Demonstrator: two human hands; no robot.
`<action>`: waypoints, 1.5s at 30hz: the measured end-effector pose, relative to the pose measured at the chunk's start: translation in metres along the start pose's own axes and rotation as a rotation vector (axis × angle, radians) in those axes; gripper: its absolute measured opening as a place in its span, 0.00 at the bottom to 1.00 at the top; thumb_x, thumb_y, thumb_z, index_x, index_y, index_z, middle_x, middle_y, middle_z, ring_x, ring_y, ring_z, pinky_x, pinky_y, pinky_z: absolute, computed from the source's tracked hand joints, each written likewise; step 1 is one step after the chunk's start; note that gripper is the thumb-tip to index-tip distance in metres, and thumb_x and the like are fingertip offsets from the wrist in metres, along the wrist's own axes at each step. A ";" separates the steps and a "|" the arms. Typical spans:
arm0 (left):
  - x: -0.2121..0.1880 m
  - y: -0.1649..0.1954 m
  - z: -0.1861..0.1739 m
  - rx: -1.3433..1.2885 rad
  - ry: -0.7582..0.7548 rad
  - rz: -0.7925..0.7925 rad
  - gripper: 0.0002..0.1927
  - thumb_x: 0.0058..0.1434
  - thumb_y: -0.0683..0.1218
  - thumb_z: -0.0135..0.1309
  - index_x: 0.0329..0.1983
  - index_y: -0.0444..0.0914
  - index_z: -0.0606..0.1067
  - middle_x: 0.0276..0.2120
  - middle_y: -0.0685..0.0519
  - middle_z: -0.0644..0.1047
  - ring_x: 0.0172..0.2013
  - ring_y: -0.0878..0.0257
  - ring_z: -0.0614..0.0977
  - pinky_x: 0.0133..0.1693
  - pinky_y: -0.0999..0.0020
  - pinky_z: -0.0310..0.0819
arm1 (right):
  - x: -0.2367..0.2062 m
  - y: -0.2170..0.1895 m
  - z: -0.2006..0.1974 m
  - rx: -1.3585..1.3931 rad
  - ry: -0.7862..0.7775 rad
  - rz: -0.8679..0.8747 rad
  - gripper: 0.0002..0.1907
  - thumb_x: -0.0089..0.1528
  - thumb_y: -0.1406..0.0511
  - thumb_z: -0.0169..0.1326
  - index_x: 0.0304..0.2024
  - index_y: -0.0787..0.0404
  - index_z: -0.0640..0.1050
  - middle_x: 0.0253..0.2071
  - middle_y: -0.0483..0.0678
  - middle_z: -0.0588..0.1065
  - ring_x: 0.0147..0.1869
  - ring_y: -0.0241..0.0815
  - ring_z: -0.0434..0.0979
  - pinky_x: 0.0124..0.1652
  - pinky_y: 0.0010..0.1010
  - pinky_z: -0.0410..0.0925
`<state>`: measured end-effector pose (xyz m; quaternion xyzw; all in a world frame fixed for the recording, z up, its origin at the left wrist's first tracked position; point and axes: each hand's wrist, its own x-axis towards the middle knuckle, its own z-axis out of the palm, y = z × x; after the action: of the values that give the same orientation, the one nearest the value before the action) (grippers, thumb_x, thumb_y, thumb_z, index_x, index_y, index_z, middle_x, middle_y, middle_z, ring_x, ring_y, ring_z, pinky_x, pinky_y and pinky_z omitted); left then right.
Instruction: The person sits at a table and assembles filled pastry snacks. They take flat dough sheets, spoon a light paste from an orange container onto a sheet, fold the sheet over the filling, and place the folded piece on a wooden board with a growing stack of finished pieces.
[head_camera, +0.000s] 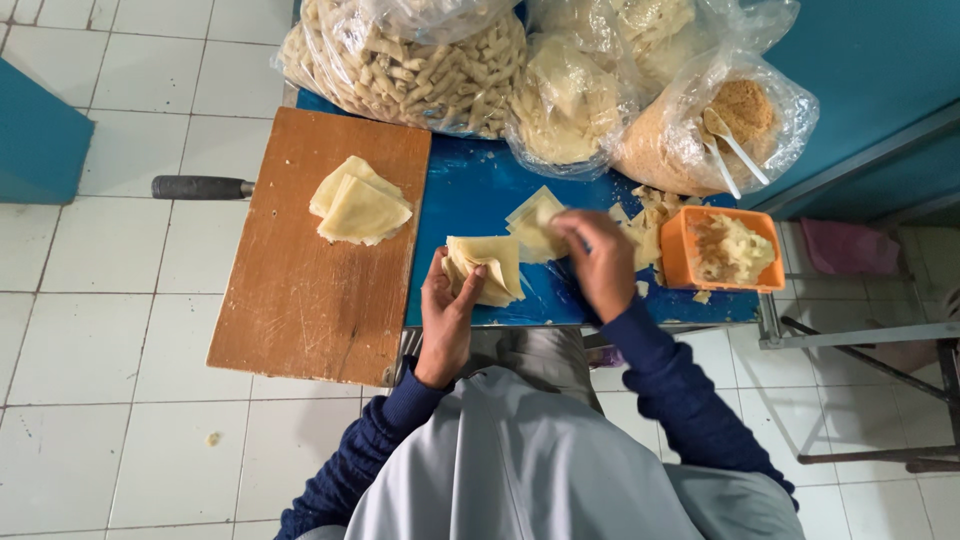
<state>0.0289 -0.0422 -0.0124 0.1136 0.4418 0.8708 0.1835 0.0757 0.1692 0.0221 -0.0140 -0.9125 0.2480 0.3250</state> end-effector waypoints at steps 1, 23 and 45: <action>0.000 -0.001 0.000 -0.013 -0.002 0.008 0.14 0.71 0.41 0.56 0.55 0.33 0.67 0.48 0.53 0.78 0.48 0.70 0.78 0.50 0.73 0.74 | -0.003 -0.006 0.002 -0.017 -0.020 -0.018 0.05 0.64 0.73 0.59 0.42 0.63 0.82 0.44 0.49 0.82 0.50 0.45 0.81 0.48 0.34 0.73; 0.002 -0.008 0.007 0.117 -0.054 0.035 0.14 0.69 0.39 0.54 0.56 0.33 0.68 0.46 0.51 0.80 0.45 0.70 0.81 0.45 0.74 0.77 | -0.011 -0.061 -0.006 0.425 -0.217 0.272 0.08 0.63 0.68 0.63 0.44 0.64 0.81 0.37 0.45 0.76 0.37 0.32 0.75 0.38 0.23 0.69; -0.003 -0.007 -0.003 0.064 0.071 0.091 0.13 0.71 0.39 0.53 0.55 0.35 0.66 0.47 0.51 0.77 0.47 0.68 0.79 0.48 0.72 0.76 | -0.025 -0.007 -0.001 0.020 0.033 0.006 0.04 0.67 0.74 0.55 0.44 0.64 0.78 0.43 0.50 0.80 0.46 0.45 0.81 0.43 0.34 0.73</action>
<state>0.0320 -0.0424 -0.0198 0.1083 0.4698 0.8672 0.1241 0.0968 0.1589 0.0113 -0.0177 -0.9044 0.2578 0.3396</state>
